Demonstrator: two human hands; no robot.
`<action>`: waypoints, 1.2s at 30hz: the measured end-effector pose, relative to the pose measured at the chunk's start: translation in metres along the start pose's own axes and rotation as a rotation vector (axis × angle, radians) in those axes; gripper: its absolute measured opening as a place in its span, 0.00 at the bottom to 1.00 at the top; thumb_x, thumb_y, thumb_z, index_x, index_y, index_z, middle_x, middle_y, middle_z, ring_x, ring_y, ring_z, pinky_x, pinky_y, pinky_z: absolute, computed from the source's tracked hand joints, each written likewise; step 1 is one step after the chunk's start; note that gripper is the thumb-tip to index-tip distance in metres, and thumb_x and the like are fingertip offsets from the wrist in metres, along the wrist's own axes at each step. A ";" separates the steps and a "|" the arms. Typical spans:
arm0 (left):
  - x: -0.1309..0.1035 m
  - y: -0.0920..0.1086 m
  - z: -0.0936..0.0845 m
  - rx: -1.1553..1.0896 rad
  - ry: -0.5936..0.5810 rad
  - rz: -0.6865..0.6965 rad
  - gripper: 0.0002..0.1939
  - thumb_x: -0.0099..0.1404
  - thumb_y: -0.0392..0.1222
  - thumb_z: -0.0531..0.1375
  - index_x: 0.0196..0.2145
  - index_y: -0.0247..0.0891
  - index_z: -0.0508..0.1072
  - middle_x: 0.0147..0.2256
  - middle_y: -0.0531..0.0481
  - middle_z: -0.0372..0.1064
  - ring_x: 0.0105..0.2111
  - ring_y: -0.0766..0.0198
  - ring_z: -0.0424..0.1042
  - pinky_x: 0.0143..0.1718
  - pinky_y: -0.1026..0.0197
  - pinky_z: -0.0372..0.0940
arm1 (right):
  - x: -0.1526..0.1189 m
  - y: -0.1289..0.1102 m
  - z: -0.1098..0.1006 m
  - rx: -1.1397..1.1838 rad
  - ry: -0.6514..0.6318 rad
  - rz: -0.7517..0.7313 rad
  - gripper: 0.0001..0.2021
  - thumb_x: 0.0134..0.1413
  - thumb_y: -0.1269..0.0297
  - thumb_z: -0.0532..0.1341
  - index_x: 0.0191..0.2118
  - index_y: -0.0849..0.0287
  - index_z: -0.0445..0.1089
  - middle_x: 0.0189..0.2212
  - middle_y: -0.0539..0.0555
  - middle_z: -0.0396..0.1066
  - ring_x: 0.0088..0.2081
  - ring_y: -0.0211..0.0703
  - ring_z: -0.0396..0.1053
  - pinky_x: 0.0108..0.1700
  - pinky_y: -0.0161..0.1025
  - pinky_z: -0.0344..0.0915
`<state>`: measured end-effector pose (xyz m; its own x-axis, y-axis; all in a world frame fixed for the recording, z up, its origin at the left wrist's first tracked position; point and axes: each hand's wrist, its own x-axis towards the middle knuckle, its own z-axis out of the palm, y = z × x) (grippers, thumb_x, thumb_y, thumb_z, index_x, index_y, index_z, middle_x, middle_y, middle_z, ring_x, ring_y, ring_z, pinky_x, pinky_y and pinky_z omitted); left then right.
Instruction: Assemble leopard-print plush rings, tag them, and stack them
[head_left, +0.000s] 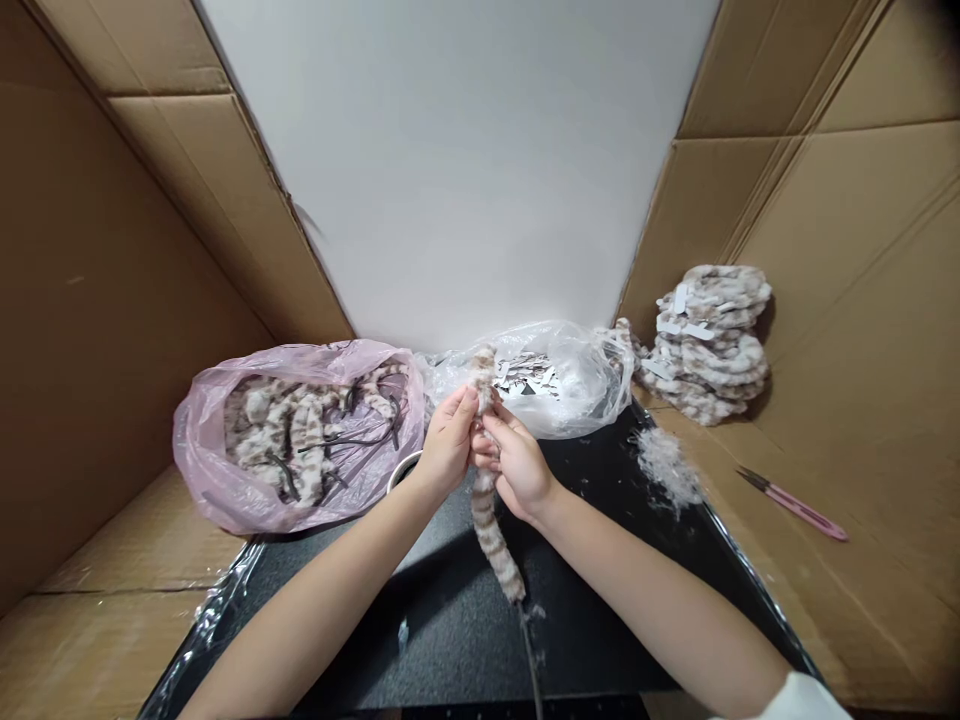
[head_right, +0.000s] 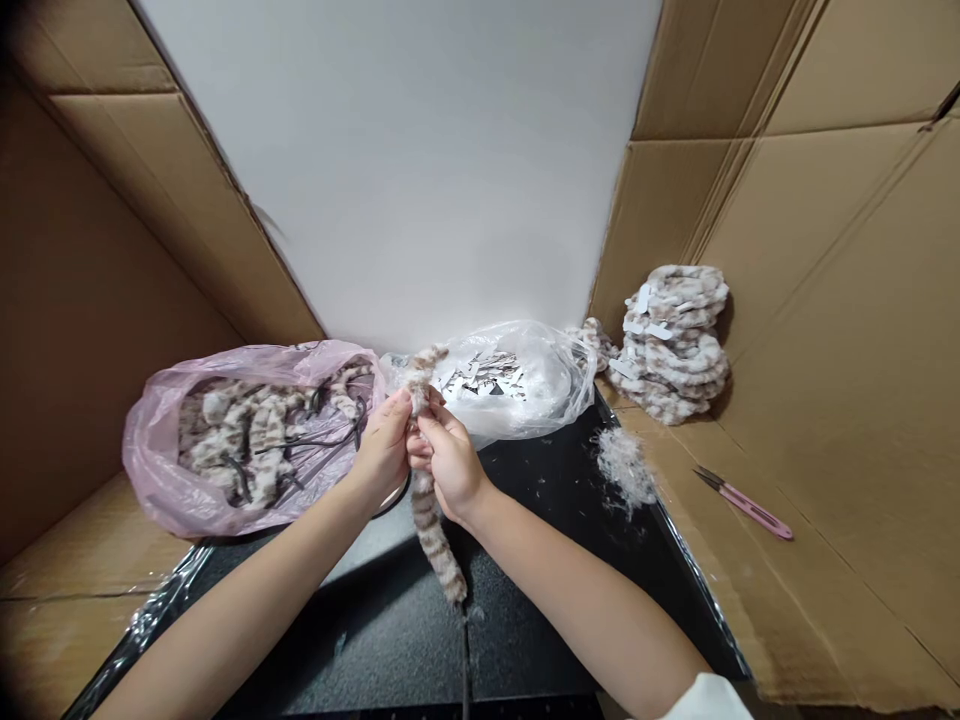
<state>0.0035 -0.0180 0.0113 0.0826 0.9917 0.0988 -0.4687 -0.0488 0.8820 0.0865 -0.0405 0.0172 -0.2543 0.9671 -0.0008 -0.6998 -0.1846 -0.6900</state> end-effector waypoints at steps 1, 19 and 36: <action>0.001 -0.002 -0.001 -0.012 0.002 -0.009 0.22 0.49 0.57 0.68 0.28 0.37 0.68 0.16 0.60 0.61 0.11 0.74 0.58 0.09 0.73 0.55 | 0.000 -0.001 0.000 0.038 0.001 0.005 0.09 0.49 0.67 0.63 0.36 0.57 0.63 0.19 0.41 0.50 0.18 0.26 0.43 0.18 0.24 0.40; 0.006 0.006 -0.012 0.620 -0.037 0.560 0.13 0.62 0.48 0.61 0.27 0.37 0.77 0.38 0.46 0.73 0.42 0.58 0.70 0.47 0.59 0.63 | 0.008 -0.003 -0.012 -0.340 -0.057 -0.196 0.14 0.54 0.50 0.60 0.37 0.56 0.64 0.20 0.43 0.50 0.20 0.31 0.47 0.21 0.32 0.43; 0.007 0.019 -0.012 0.598 0.048 0.382 0.17 0.59 0.52 0.62 0.25 0.33 0.76 0.23 0.51 0.71 0.27 0.64 0.68 0.32 0.64 0.62 | 0.011 0.003 -0.018 -0.458 -0.050 -0.266 0.09 0.57 0.57 0.55 0.38 0.57 0.61 0.21 0.42 0.51 0.20 0.31 0.48 0.21 0.32 0.43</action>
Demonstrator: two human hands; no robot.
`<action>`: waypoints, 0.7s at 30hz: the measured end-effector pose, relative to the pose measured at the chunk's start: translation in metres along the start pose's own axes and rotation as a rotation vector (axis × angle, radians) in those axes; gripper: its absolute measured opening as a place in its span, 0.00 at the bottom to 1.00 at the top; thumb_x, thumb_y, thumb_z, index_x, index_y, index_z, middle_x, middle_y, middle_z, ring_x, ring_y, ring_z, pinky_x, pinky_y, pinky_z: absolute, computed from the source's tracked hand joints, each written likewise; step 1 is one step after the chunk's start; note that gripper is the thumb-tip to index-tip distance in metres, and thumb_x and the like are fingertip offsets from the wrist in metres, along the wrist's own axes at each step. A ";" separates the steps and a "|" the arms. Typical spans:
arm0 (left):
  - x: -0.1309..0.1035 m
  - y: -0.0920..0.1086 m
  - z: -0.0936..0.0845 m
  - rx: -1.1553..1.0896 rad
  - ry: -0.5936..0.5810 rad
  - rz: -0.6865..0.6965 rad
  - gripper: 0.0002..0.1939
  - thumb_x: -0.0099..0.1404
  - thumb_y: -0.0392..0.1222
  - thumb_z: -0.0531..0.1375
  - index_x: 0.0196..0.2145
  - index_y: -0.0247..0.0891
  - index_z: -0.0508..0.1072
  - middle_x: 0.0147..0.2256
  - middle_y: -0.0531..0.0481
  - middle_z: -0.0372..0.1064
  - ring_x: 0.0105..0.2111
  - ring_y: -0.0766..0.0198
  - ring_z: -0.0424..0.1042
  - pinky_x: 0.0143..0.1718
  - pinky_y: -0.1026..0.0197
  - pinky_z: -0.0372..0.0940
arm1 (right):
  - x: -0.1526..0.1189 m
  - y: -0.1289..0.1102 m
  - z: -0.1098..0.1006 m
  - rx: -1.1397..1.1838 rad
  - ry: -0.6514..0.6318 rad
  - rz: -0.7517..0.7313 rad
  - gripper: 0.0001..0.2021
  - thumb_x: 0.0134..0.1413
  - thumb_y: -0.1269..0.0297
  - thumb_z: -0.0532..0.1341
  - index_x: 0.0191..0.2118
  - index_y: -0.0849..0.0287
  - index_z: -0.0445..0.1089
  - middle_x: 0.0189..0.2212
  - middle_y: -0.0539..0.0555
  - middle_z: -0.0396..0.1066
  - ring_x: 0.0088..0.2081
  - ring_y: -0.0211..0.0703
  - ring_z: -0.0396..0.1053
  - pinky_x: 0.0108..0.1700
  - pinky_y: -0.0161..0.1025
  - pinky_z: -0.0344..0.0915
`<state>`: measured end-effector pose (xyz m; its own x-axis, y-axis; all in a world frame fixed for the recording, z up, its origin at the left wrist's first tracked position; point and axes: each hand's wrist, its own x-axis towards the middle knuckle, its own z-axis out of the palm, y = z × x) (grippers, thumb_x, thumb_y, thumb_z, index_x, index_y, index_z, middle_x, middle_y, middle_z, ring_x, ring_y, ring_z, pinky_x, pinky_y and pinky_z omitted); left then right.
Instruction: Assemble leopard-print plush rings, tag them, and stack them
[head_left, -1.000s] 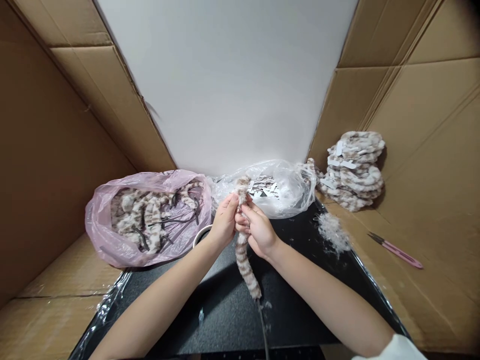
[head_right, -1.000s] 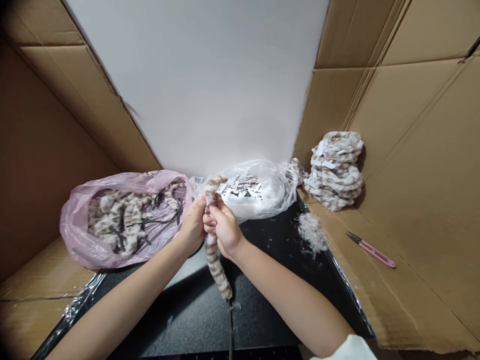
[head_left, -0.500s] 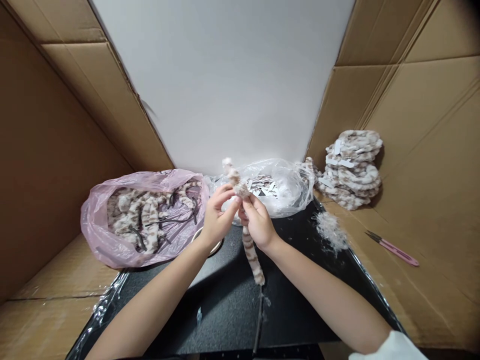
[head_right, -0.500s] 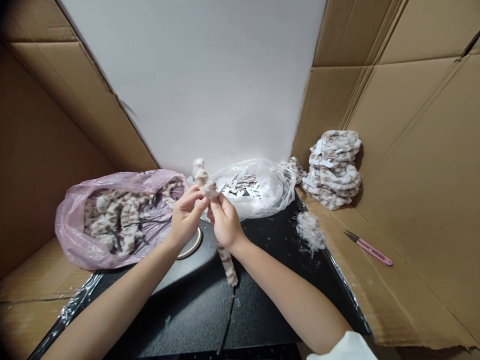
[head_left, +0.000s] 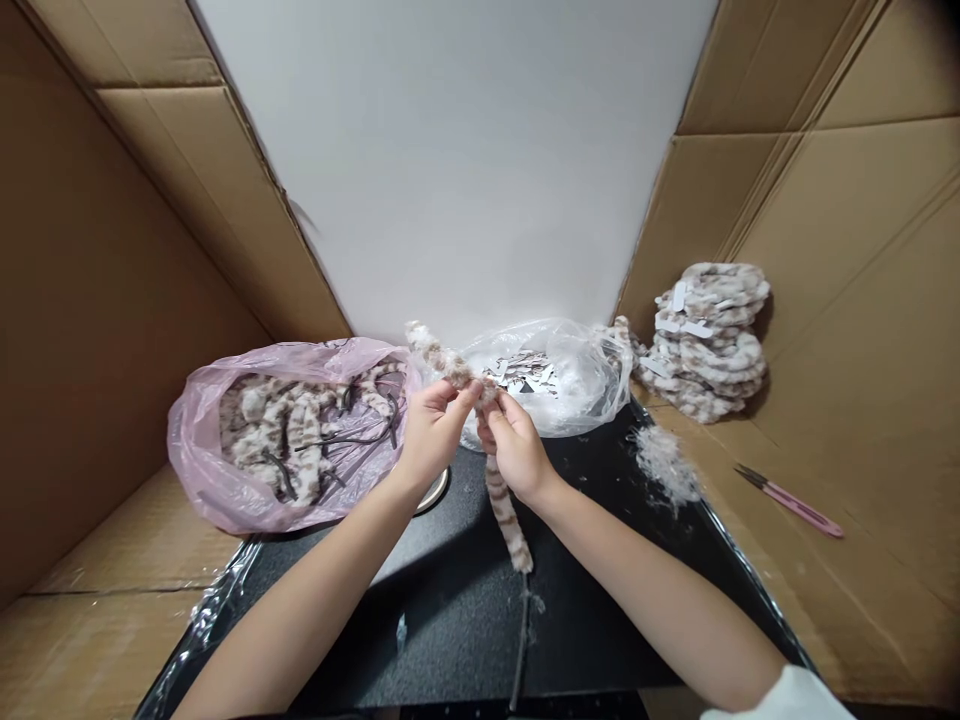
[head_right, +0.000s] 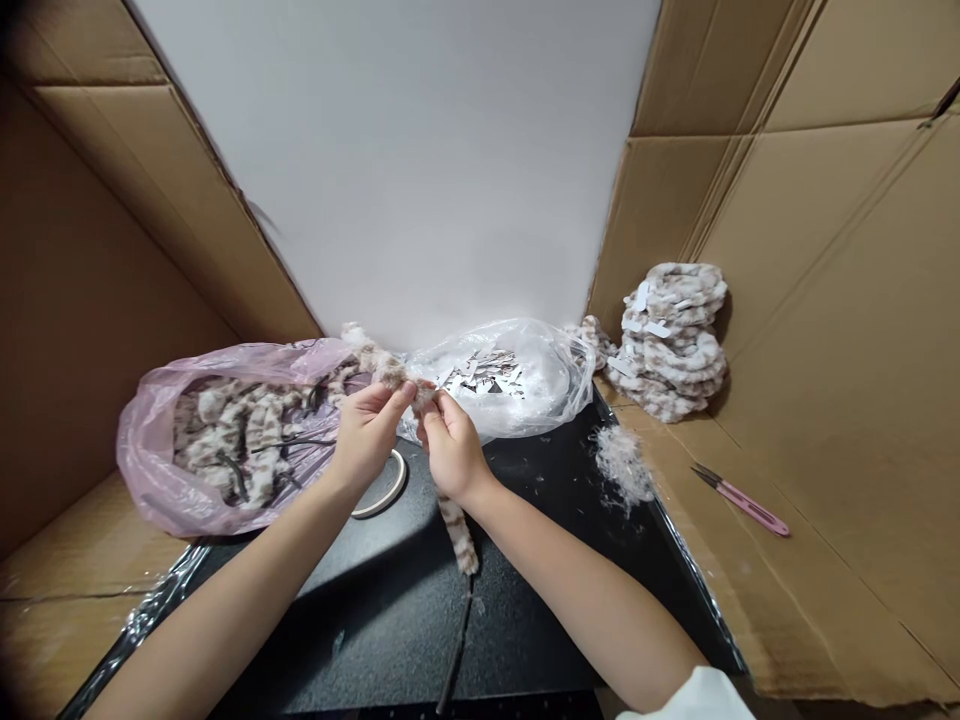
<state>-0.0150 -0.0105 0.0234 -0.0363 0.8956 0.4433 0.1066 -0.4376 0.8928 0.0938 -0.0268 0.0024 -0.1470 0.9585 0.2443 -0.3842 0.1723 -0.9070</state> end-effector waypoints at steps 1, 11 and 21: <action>0.000 0.000 -0.001 0.014 -0.011 0.016 0.16 0.60 0.51 0.62 0.27 0.33 0.76 0.25 0.50 0.71 0.29 0.64 0.69 0.33 0.64 0.63 | 0.000 0.001 0.000 -0.006 -0.002 0.001 0.09 0.57 0.57 0.55 0.37 0.57 0.61 0.21 0.42 0.51 0.20 0.31 0.48 0.21 0.32 0.43; 0.004 -0.002 -0.004 -0.017 -0.134 -0.076 0.17 0.60 0.53 0.61 0.29 0.34 0.76 0.20 0.53 0.67 0.22 0.66 0.65 0.25 0.65 0.60 | 0.000 0.002 -0.003 -0.086 -0.020 0.009 0.13 0.59 0.51 0.54 0.36 0.57 0.62 0.20 0.43 0.50 0.20 0.31 0.48 0.22 0.32 0.43; -0.003 0.000 0.007 0.011 -0.114 0.011 0.19 0.61 0.49 0.61 0.17 0.36 0.70 0.19 0.54 0.62 0.27 0.64 0.67 0.31 0.64 0.61 | 0.001 -0.003 0.000 0.062 0.047 0.088 0.17 0.52 0.47 0.60 0.32 0.57 0.59 0.18 0.41 0.48 0.19 0.30 0.46 0.21 0.32 0.41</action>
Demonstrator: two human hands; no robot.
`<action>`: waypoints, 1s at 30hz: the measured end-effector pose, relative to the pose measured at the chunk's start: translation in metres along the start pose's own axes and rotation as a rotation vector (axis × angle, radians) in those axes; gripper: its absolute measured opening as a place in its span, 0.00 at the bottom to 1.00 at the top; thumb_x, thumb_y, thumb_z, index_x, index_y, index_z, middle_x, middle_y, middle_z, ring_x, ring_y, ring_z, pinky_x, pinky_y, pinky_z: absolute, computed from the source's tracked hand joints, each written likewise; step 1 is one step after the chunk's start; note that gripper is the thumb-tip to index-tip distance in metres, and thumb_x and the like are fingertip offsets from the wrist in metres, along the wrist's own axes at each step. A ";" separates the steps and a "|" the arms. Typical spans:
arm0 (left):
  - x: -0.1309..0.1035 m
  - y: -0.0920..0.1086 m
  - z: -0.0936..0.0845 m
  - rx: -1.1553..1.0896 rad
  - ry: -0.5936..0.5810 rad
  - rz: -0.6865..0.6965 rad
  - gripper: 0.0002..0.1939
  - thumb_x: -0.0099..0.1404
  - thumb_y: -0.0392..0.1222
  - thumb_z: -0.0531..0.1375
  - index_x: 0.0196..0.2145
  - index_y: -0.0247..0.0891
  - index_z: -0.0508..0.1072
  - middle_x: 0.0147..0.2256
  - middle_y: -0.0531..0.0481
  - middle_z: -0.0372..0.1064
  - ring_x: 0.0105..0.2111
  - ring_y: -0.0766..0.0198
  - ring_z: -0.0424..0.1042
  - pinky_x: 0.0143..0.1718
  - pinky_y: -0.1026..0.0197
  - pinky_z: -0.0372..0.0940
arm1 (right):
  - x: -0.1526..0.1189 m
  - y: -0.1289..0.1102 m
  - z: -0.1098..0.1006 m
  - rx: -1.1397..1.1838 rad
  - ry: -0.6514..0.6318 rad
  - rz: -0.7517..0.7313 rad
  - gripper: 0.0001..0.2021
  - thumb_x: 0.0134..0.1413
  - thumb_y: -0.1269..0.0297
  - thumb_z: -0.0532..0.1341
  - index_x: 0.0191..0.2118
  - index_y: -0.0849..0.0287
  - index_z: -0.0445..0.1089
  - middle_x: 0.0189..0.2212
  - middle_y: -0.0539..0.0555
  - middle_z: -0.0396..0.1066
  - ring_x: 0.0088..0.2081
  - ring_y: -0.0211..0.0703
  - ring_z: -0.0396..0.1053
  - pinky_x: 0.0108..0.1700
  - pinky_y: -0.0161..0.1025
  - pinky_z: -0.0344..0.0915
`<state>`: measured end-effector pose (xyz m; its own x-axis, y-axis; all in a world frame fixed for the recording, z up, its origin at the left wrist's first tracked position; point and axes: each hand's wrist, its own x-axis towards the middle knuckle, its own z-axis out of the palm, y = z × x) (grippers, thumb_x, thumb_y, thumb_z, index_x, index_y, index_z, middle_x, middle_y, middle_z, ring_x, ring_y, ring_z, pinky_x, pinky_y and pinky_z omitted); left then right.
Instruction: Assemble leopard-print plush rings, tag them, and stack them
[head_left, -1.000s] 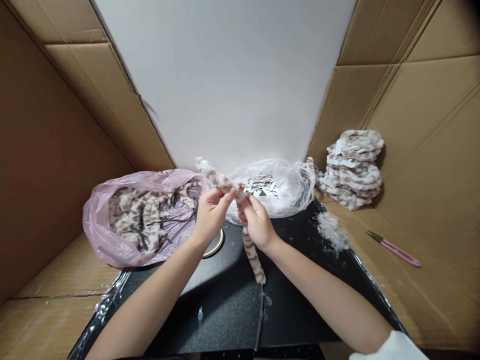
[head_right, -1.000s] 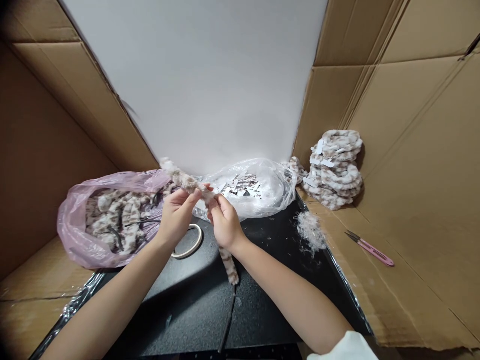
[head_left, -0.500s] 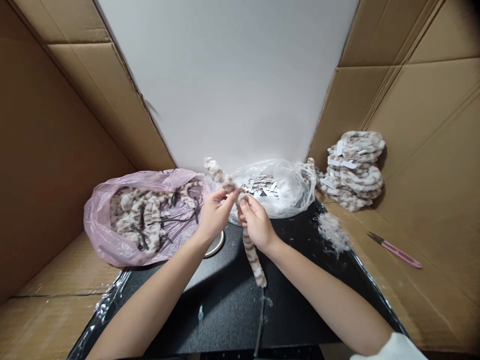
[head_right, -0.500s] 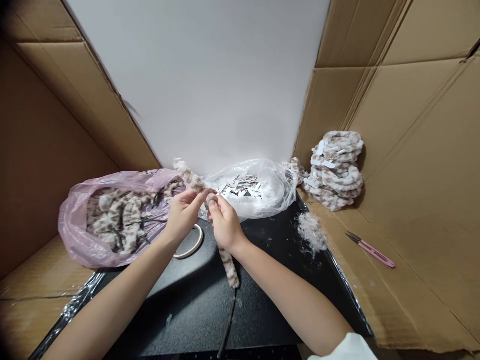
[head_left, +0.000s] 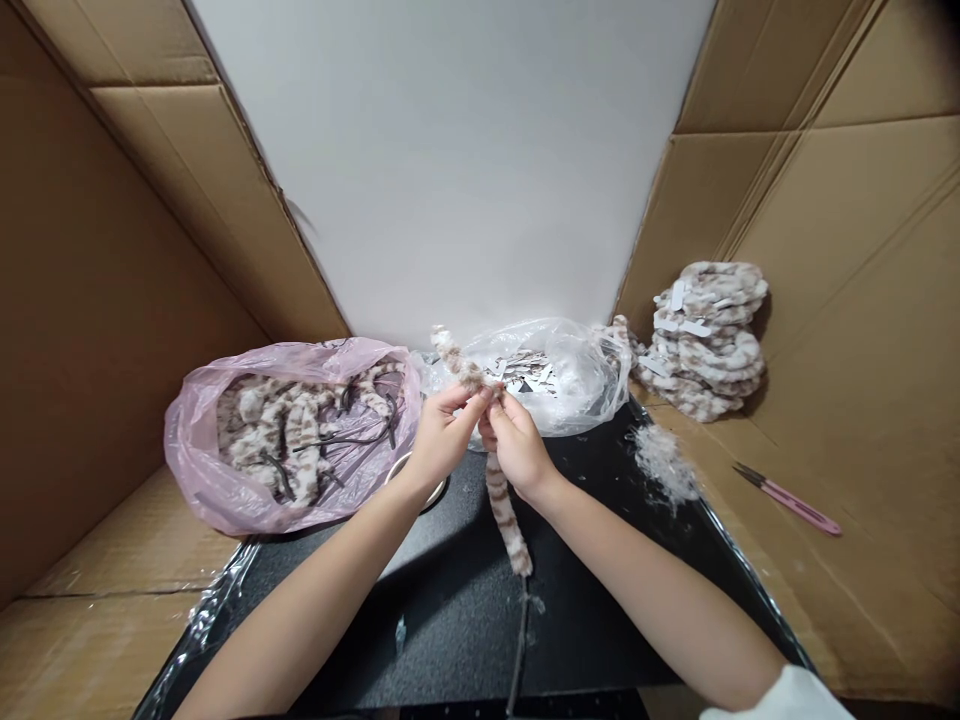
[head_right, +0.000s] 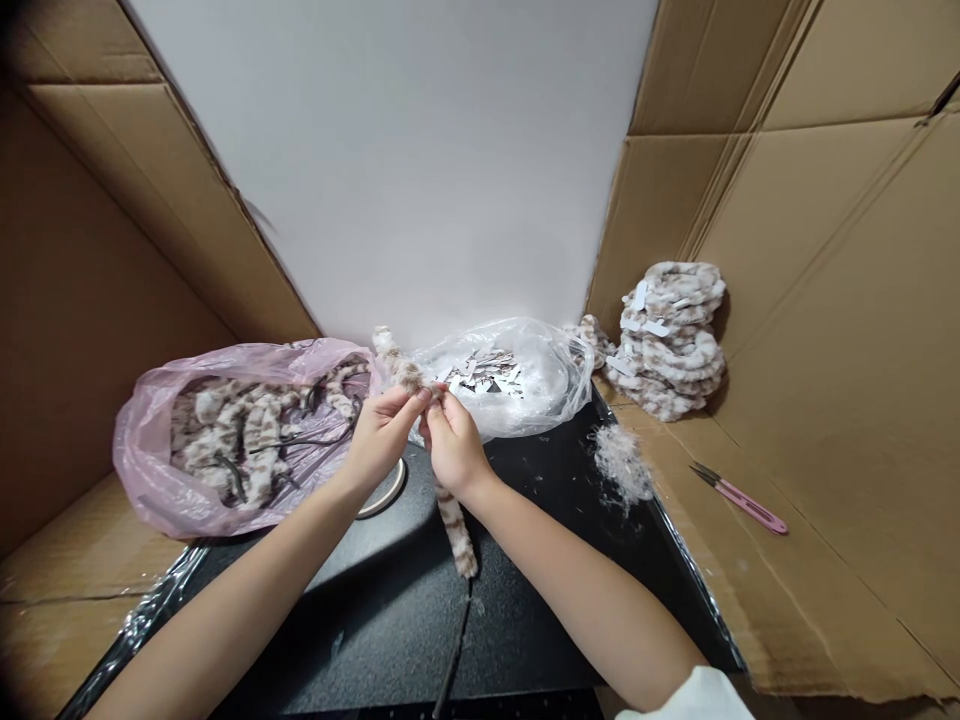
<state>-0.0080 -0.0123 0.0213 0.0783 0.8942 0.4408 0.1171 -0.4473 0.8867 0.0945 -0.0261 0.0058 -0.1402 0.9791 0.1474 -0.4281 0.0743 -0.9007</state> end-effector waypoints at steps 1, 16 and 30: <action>0.000 0.000 0.000 0.029 0.001 0.015 0.19 0.62 0.48 0.61 0.17 0.36 0.70 0.20 0.54 0.62 0.27 0.64 0.66 0.31 0.64 0.61 | 0.000 0.000 0.000 0.014 0.004 0.009 0.17 0.52 0.47 0.60 0.33 0.57 0.60 0.18 0.41 0.48 0.19 0.30 0.46 0.21 0.32 0.42; 0.000 -0.004 -0.005 0.333 -0.052 0.307 0.14 0.68 0.43 0.53 0.33 0.38 0.77 0.48 0.43 0.68 0.51 0.54 0.65 0.55 0.53 0.57 | 0.002 -0.014 0.001 0.181 -0.001 0.117 0.16 0.45 0.55 0.66 0.35 0.59 0.65 0.23 0.44 0.55 0.21 0.29 0.47 0.22 0.30 0.41; 0.001 -0.011 -0.004 -0.123 0.071 -0.023 0.19 0.61 0.55 0.61 0.26 0.36 0.75 0.24 0.52 0.66 0.27 0.66 0.62 0.30 0.65 0.60 | 0.000 -0.006 0.004 0.132 -0.057 0.148 0.13 0.45 0.57 0.63 0.34 0.60 0.64 0.22 0.43 0.55 0.21 0.28 0.47 0.22 0.30 0.39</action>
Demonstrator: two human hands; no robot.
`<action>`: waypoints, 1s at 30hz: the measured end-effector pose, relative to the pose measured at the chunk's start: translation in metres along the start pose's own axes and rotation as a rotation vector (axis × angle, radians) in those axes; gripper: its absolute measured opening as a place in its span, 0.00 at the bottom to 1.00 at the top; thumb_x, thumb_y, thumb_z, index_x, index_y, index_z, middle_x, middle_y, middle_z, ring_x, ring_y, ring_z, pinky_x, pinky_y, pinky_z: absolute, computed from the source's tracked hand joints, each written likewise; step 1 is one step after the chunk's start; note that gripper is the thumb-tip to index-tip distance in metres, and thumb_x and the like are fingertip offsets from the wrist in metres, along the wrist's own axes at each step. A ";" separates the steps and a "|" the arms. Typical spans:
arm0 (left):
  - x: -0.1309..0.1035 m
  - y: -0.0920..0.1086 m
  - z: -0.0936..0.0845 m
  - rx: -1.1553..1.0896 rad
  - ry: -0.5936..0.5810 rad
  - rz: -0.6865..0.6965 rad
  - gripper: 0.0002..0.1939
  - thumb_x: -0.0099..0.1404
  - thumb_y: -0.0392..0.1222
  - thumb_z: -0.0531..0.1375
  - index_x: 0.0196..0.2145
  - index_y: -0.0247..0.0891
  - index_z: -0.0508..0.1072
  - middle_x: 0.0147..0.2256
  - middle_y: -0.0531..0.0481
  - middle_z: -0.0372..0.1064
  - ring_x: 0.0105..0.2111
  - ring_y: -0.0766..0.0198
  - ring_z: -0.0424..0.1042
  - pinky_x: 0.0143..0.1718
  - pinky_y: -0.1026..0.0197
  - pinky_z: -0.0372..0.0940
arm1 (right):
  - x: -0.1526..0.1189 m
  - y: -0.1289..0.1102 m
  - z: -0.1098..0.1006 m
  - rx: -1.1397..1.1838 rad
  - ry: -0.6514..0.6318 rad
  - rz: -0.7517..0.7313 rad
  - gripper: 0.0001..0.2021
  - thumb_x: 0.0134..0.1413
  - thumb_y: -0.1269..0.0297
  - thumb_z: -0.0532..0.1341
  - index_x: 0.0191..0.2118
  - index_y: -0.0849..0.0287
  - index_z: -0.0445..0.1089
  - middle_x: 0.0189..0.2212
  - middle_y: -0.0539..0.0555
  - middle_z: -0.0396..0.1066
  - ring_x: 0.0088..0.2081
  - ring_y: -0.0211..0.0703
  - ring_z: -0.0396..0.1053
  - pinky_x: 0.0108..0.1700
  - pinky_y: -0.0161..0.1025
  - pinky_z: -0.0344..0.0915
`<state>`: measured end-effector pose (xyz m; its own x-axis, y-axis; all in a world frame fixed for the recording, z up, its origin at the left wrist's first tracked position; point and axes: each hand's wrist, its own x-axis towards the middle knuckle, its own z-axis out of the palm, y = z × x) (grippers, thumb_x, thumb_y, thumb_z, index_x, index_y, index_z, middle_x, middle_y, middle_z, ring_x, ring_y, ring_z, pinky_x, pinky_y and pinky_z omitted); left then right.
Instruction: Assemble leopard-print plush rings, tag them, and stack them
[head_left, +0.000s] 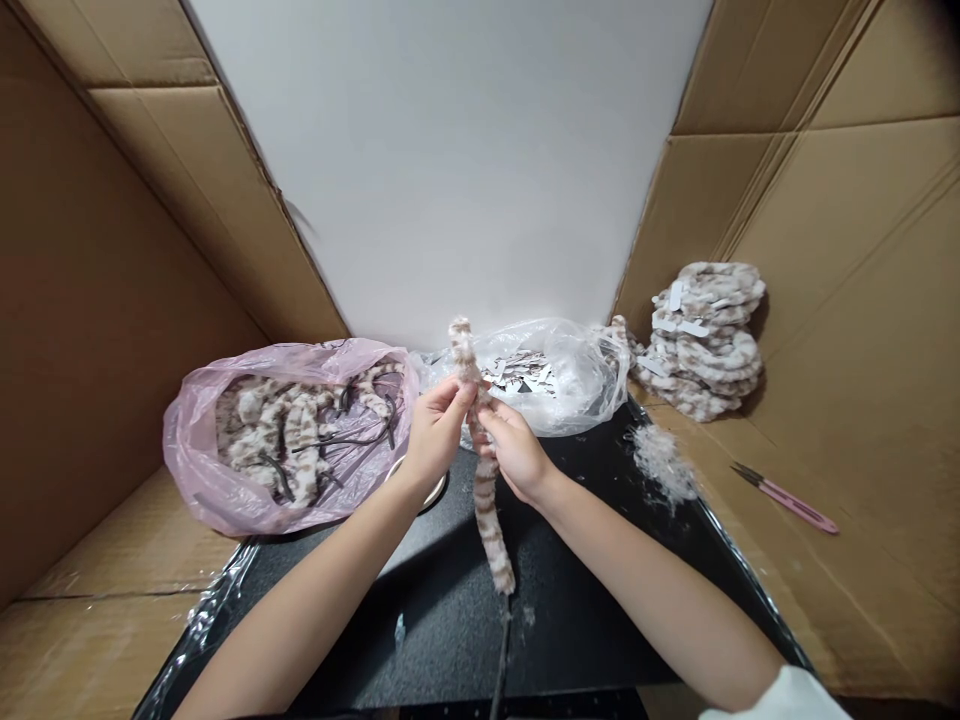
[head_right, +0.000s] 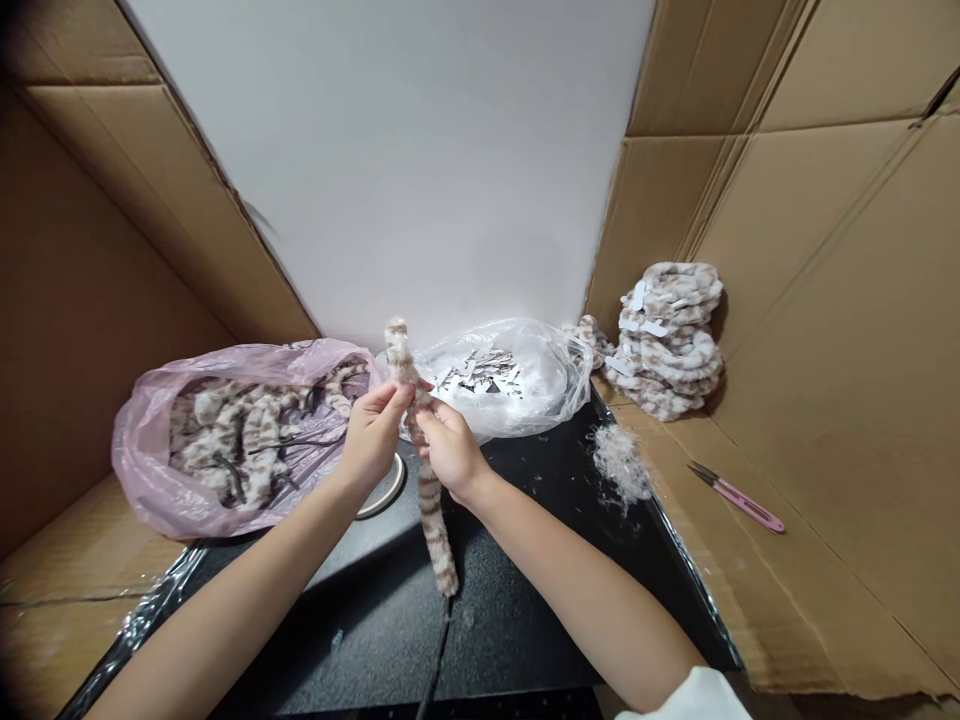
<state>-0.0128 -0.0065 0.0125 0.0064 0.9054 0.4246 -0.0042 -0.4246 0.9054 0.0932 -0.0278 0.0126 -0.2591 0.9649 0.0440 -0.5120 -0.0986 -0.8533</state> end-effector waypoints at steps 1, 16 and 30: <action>-0.001 -0.002 0.001 -0.012 0.004 -0.019 0.19 0.60 0.56 0.61 0.25 0.36 0.74 0.23 0.53 0.65 0.26 0.66 0.62 0.29 0.65 0.59 | 0.000 0.000 0.000 0.001 0.002 -0.005 0.13 0.45 0.57 0.63 0.34 0.60 0.64 0.23 0.44 0.56 0.21 0.29 0.47 0.22 0.31 0.39; -0.001 -0.014 0.004 -0.024 -0.069 -0.023 0.13 0.63 0.49 0.60 0.31 0.38 0.79 0.33 0.49 0.74 0.36 0.61 0.70 0.43 0.61 0.64 | 0.002 0.000 -0.006 0.031 0.100 -0.008 0.15 0.44 0.53 0.66 0.34 0.59 0.68 0.26 0.47 0.62 0.26 0.33 0.58 0.24 0.29 0.51; 0.006 0.003 -0.009 0.179 -0.068 0.215 0.18 0.65 0.51 0.58 0.46 0.39 0.76 0.45 0.44 0.74 0.46 0.55 0.70 0.48 0.57 0.62 | 0.002 -0.002 -0.004 -0.002 0.083 -0.019 0.17 0.46 0.50 0.65 0.35 0.59 0.68 0.24 0.46 0.57 0.22 0.30 0.50 0.22 0.30 0.45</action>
<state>-0.0215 -0.0021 0.0180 0.0914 0.7942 0.6008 0.1643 -0.6071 0.7775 0.0964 -0.0246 0.0123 -0.1803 0.9835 0.0173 -0.5149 -0.0794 -0.8536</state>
